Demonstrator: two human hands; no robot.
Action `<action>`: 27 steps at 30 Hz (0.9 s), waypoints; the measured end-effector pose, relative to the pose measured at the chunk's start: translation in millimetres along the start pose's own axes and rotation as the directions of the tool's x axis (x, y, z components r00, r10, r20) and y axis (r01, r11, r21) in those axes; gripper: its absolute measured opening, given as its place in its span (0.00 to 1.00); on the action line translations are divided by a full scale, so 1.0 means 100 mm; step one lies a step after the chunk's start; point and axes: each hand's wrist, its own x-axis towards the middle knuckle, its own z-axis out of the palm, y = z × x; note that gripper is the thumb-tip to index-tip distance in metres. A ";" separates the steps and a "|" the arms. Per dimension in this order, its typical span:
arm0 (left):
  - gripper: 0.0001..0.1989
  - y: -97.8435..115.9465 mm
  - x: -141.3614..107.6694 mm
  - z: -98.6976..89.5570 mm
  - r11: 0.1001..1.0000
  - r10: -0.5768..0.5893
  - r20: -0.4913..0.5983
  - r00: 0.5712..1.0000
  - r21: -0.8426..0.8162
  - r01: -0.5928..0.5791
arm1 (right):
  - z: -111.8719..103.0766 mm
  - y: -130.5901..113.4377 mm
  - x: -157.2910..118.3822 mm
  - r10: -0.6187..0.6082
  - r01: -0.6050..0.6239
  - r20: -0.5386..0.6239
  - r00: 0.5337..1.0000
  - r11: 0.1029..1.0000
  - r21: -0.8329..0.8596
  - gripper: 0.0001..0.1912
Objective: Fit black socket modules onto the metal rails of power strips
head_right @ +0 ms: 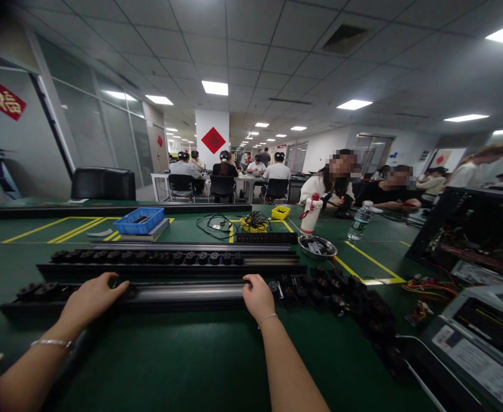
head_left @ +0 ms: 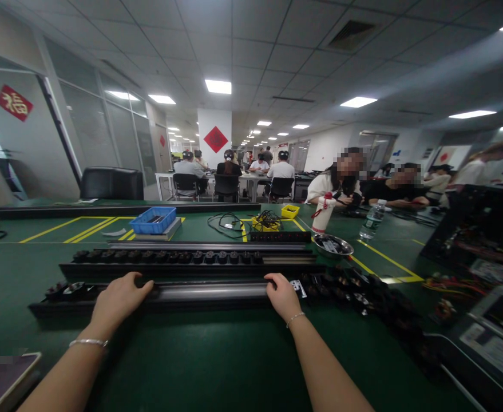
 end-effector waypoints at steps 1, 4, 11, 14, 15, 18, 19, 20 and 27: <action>0.36 -0.04 0.02 -0.01 1.000 0.010 0.009 1.000 -0.010 -0.010 | 0.00 0.00 0.00 0.000 0.000 0.000 1.000 1.000 0.000 0.15; 0.41 -0.20 0.08 0.00 0.993 0.112 0.046 0.993 -0.052 -0.110 | 0.00 0.00 0.00 0.001 -0.001 0.004 1.000 1.000 0.001 0.15; 0.38 -0.40 0.14 0.11 0.972 0.207 0.125 0.970 0.084 -0.218 | 0.00 0.01 0.00 0.012 -0.012 0.007 1.000 1.000 -0.006 0.15; 0.36 -0.40 0.13 0.13 0.966 0.225 0.143 0.964 0.100 -0.240 | 0.00 0.01 0.00 0.013 -0.013 0.006 1.000 1.000 -0.007 0.15; 0.36 -0.40 0.13 0.13 0.964 0.228 0.147 0.962 0.102 -0.244 | 0.00 0.00 0.00 0.013 -0.013 0.007 1.000 1.000 -0.005 0.15; 0.36 -0.39 0.13 0.14 0.961 0.243 0.152 0.958 0.095 -0.259 | 0.01 -0.01 0.00 0.013 -0.013 0.005 1.000 1.000 -0.001 0.15; 0.36 -0.39 0.13 0.13 0.962 0.243 0.152 0.958 0.091 -0.258 | 0.01 -0.01 0.00 0.014 -0.014 0.004 1.000 1.000 0.000 0.15; 0.36 -0.38 0.13 0.13 0.962 0.244 0.152 0.958 0.086 -0.259 | 0.00 -0.01 0.00 0.014 -0.014 0.003 1.000 1.000 0.002 0.15; 0.39 -0.35 0.12 0.13 0.963 0.248 0.156 0.956 0.068 -0.261 | 0.01 0.00 0.00 0.011 -0.011 0.001 1.000 1.000 0.001 0.15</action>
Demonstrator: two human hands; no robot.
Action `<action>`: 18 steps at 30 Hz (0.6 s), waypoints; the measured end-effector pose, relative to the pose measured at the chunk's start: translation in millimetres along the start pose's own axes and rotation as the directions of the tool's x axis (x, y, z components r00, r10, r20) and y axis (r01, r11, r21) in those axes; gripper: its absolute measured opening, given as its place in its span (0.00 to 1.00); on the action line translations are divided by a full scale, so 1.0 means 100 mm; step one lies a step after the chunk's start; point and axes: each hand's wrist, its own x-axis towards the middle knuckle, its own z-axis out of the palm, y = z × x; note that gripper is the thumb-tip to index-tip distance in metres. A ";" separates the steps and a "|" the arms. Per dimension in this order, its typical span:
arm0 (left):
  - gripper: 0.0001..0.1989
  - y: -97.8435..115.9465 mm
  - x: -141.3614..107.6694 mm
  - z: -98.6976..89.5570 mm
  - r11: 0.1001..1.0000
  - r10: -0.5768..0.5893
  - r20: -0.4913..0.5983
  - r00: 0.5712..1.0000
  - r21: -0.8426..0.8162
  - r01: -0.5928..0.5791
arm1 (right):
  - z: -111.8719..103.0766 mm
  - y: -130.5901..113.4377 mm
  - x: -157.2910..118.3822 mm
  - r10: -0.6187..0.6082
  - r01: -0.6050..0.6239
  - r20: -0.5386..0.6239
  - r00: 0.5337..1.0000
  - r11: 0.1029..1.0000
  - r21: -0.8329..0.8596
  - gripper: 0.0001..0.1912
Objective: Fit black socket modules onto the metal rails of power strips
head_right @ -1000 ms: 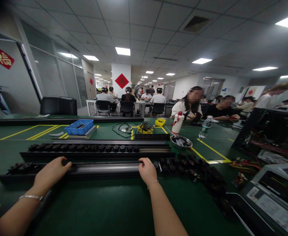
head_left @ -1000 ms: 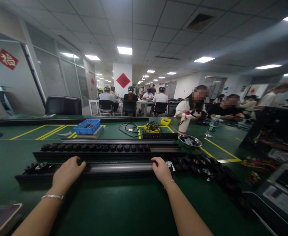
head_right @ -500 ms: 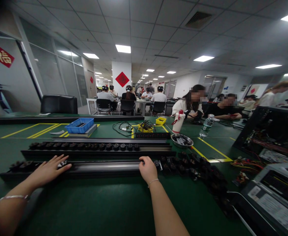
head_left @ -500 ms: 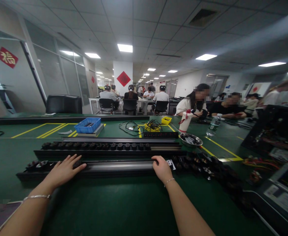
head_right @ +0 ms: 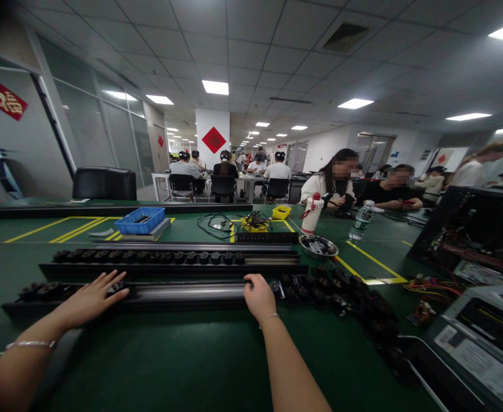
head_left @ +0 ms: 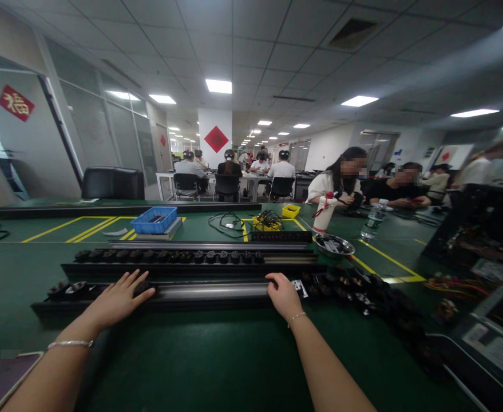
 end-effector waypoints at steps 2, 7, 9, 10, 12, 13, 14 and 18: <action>0.40 0.00 0.00 0.01 1.000 0.023 0.001 1.000 0.002 -0.023 | 0.00 0.00 0.00 0.001 -0.001 0.003 1.000 1.000 -0.004 0.15; 0.41 0.05 -0.01 0.01 0.998 0.053 0.063 0.997 0.031 -0.055 | 0.00 0.00 0.00 0.001 -0.001 0.008 1.000 1.000 -0.011 0.15; 0.42 0.08 -0.02 0.00 0.996 0.071 0.071 0.995 0.043 -0.074 | 0.00 -0.01 0.00 0.003 -0.002 0.013 1.000 1.000 -0.012 0.15; 0.42 0.09 -0.03 -0.01 0.995 0.081 0.068 0.994 0.047 -0.084 | -0.01 -0.01 0.00 0.005 -0.005 0.014 1.000 1.000 -0.013 0.15; 0.43 0.12 -0.04 -0.02 0.994 0.093 0.066 0.993 0.056 -0.097 | -0.01 -0.01 0.00 0.009 -0.009 0.015 1.000 1.000 -0.015 0.16; 0.43 0.13 -0.05 -0.03 0.993 0.097 0.067 0.993 0.062 -0.101 | -0.01 -0.01 0.00 0.010 -0.009 0.013 1.000 1.000 -0.015 0.16; 0.45 0.14 -0.05 -0.05 0.992 0.100 0.070 0.993 0.071 -0.104 | -0.01 -0.01 0.00 0.009 -0.009 0.012 1.000 1.000 -0.016 0.16; 0.51 0.20 -0.09 -0.08 0.985 0.095 0.097 0.991 0.133 -0.108 | 0.00 0.00 0.00 0.010 -0.010 0.013 1.000 1.000 -0.017 0.16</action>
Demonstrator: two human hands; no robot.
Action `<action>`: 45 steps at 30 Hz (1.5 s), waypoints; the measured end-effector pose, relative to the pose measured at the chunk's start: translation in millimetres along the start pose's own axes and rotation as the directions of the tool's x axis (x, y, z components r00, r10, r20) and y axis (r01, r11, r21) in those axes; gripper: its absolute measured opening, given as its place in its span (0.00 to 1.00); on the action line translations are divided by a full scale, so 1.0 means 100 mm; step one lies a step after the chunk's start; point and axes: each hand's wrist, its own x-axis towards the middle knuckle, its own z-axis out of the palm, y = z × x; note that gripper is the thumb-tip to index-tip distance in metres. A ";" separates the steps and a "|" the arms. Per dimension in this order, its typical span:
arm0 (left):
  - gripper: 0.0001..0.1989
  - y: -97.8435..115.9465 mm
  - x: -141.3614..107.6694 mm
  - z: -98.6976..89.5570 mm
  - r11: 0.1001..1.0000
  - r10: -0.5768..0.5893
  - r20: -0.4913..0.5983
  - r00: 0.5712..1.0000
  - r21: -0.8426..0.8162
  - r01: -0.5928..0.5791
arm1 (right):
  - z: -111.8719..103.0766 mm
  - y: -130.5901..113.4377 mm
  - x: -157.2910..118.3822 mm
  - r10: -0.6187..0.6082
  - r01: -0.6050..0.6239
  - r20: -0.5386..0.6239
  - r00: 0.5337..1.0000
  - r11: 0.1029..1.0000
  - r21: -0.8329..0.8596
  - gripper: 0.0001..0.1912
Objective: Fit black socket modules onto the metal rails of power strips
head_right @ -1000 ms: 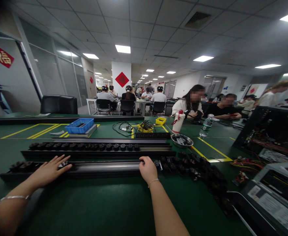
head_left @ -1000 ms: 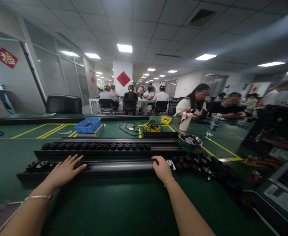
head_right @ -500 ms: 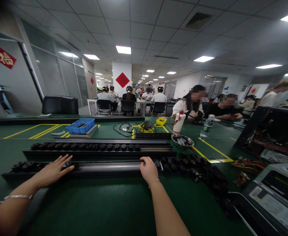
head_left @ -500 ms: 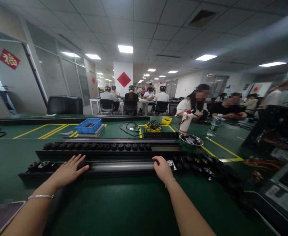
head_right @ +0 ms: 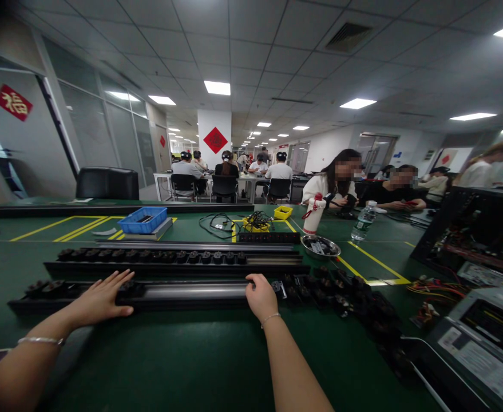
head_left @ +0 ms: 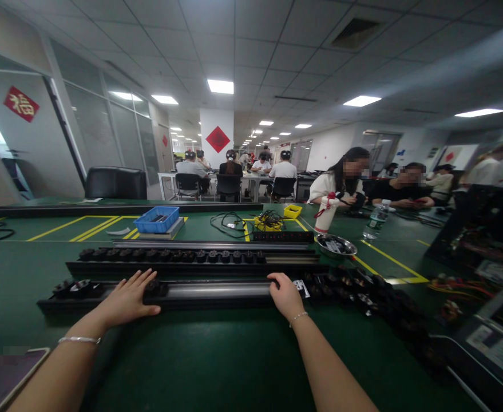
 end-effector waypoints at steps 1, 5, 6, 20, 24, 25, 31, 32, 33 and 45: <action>0.52 0.02 -0.01 -0.01 1.000 -0.001 0.007 1.000 0.018 0.001 | 0.00 0.00 0.00 0.000 0.000 0.000 1.000 1.000 -0.001 0.16; 0.53 0.06 -0.02 -0.02 0.999 0.009 0.013 1.000 0.053 -0.009 | 0.02 0.02 0.01 -0.013 0.013 -0.009 1.000 1.000 -0.006 0.16; 0.53 0.07 -0.02 -0.02 0.998 0.008 0.014 1.000 0.056 -0.009 | 0.02 0.03 0.01 -0.015 0.015 -0.010 1.000 1.000 -0.007 0.16; 0.54 0.22 0.00 -0.01 0.997 0.028 0.049 0.998 0.072 -0.032 | -0.01 -0.02 0.00 0.013 -0.013 0.018 1.000 1.000 -0.009 0.16; 0.53 0.29 -0.01 -0.01 0.996 0.036 0.045 0.998 0.074 -0.040 | 0.00 -0.01 0.01 0.004 -0.003 0.015 1.000 1.000 -0.012 0.16; 0.53 0.29 0.00 -0.01 0.996 0.038 0.044 0.998 0.076 -0.041 | 0.00 -0.01 0.01 0.001 -0.001 0.014 1.000 1.000 -0.013 0.16; 0.53 0.30 0.00 -0.01 0.996 0.032 0.044 0.999 0.080 -0.035 | 0.00 -0.01 0.01 -0.002 0.002 0.007 1.000 1.000 -0.017 0.16; 0.53 0.31 -0.01 -0.02 0.996 0.028 0.048 0.998 0.080 -0.032 | 0.00 -0.01 0.01 -0.006 0.007 0.005 1.000 1.000 -0.017 0.16; 0.52 0.32 -0.01 -0.03 0.996 0.025 0.050 0.998 0.080 -0.029 | 0.01 0.00 0.01 -0.010 0.010 0.002 1.000 1.000 -0.017 0.16; 0.52 0.44 0.00 -0.02 0.995 0.022 0.017 1.000 0.093 -0.023 | 0.00 0.00 0.01 -0.006 0.006 0.004 1.000 1.000 -0.025 0.15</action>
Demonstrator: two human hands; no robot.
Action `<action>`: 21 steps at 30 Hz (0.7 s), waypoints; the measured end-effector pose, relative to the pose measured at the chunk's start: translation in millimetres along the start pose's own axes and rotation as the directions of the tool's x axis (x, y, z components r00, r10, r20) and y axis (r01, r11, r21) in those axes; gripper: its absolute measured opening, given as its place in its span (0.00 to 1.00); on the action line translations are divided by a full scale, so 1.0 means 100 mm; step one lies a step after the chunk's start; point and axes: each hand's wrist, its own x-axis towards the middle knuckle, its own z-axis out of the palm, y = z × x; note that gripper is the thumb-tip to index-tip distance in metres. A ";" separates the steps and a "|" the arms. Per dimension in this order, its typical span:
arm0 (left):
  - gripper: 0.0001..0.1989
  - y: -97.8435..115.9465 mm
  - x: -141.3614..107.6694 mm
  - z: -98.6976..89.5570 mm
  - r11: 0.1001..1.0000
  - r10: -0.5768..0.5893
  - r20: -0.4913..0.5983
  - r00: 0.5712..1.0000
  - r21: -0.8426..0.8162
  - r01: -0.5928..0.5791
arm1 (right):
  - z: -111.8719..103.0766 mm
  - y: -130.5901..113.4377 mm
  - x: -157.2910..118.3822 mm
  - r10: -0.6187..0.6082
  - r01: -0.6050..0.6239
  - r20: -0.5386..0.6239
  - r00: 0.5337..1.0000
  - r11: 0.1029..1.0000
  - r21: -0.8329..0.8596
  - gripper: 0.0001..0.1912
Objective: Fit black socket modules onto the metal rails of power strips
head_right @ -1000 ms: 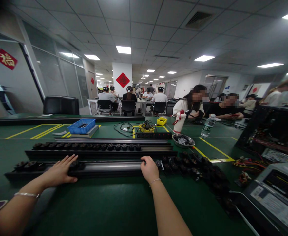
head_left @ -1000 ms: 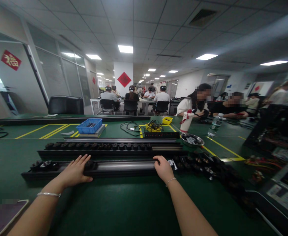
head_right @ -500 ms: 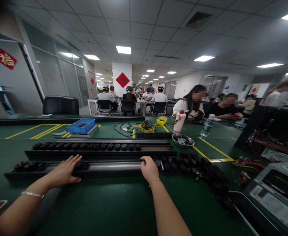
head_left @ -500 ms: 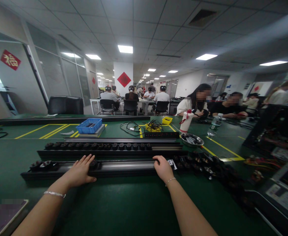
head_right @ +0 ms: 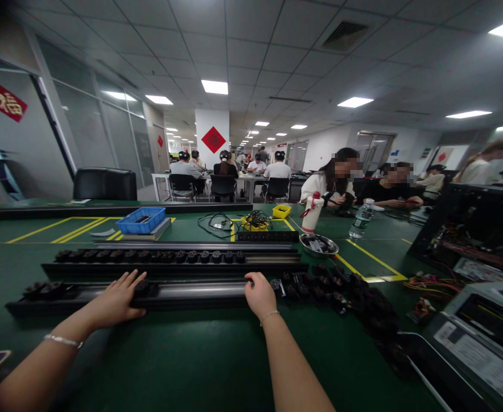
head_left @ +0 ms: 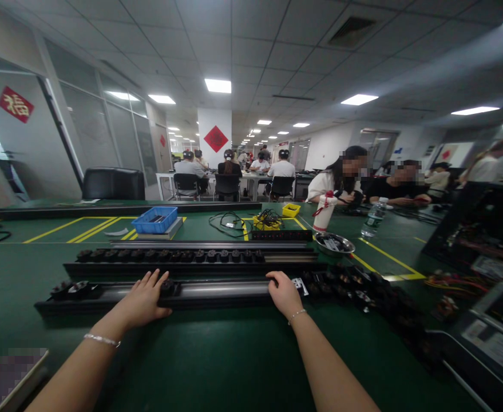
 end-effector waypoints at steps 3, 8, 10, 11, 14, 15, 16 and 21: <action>0.53 0.02 0.01 0.02 1.000 0.029 -0.032 0.999 -0.008 -0.029 | 0.00 0.00 0.00 0.004 -0.004 0.002 1.000 1.000 0.004 0.15; 0.53 0.02 0.00 0.01 0.997 0.070 -0.048 0.996 -0.023 -0.071 | -0.02 -0.02 0.00 0.025 -0.025 0.019 1.000 1.000 0.006 0.15; 0.53 0.02 -0.01 -0.01 0.997 0.074 -0.045 0.996 -0.026 -0.075 | -0.02 -0.03 0.00 0.029 -0.029 0.022 0.999 1.000 0.007 0.15; 0.53 0.03 -0.01 -0.01 0.997 0.076 -0.045 0.996 -0.028 -0.077 | -0.03 -0.03 0.00 0.031 -0.031 0.023 0.999 0.999 0.008 0.15; 0.50 0.04 -0.02 -0.03 0.996 0.086 -0.040 0.995 -0.024 -0.087 | -0.03 -0.04 0.00 0.030 -0.030 0.026 0.999 1.000 0.007 0.15; 0.50 0.05 -0.02 -0.03 0.996 0.086 -0.036 0.996 -0.020 -0.086 | -0.03 -0.03 -0.01 0.026 -0.026 0.023 0.999 1.000 0.007 0.16; 0.49 0.05 -0.03 -0.03 0.996 0.083 -0.033 0.996 -0.017 -0.084 | -0.03 -0.03 0.00 0.020 -0.020 0.020 1.000 1.000 0.006 0.16; 0.48 0.10 -0.03 -0.01 0.998 0.065 -0.040 0.997 0.004 -0.065 | -0.01 -0.01 0.00 0.009 -0.009 0.010 1.000 1.000 0.004 0.16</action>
